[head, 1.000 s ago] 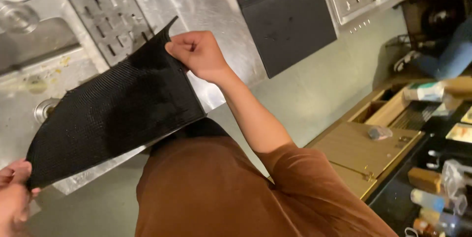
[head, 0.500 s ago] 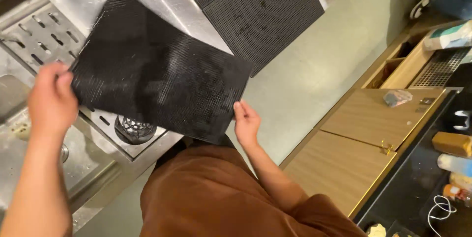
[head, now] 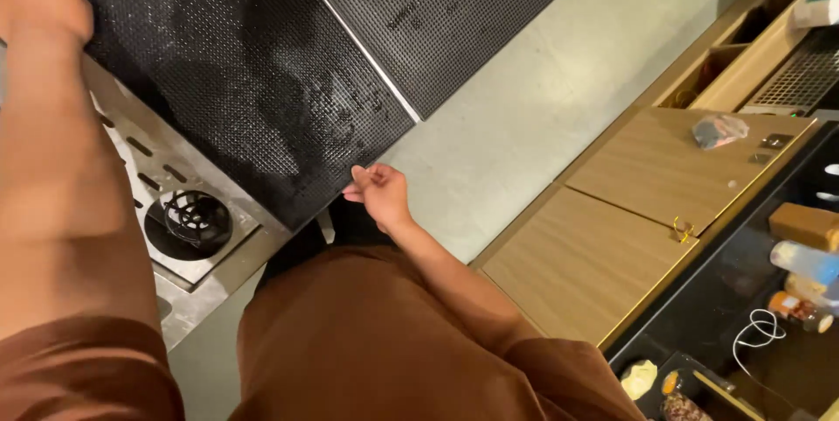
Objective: Assemble components of a juicer, wipe the counter, fold a cloth, and clean a drainage mat and sink.
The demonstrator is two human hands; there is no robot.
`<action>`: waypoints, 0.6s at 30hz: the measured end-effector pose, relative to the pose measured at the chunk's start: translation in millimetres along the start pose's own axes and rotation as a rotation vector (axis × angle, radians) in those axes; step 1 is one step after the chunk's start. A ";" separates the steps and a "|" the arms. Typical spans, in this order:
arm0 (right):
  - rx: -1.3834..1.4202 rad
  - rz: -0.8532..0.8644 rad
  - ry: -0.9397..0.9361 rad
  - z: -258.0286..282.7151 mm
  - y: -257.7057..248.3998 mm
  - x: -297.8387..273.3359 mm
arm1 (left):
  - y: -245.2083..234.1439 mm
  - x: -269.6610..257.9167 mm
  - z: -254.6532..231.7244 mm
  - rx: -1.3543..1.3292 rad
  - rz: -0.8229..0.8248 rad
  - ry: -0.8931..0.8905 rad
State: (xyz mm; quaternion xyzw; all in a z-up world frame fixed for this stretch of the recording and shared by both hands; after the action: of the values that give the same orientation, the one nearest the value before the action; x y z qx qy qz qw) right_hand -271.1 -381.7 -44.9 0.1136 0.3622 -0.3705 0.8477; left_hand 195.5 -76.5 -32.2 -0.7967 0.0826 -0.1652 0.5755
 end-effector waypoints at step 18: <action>-1.106 0.569 -0.052 65.6 21.7 -15.8 | -161.3 -132.8 -102.0 -0.158 -0.505 -0.408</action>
State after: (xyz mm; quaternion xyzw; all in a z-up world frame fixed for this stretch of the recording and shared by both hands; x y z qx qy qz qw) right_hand -228.2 -388.2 11.2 -0.2594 0.4351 0.1096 0.8552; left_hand 25.8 -72.3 126.7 -0.8509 -0.2217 -0.1330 0.4573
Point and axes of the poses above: each hand's wrist, its own x-axis towards the middle knuckle, its own y-axis out of the palm, z = x × y, the point moved 10 cm from there along x, towards the middle knuckle, and after that the axes turned 8 degrees about -z, right-handed, at the moved point
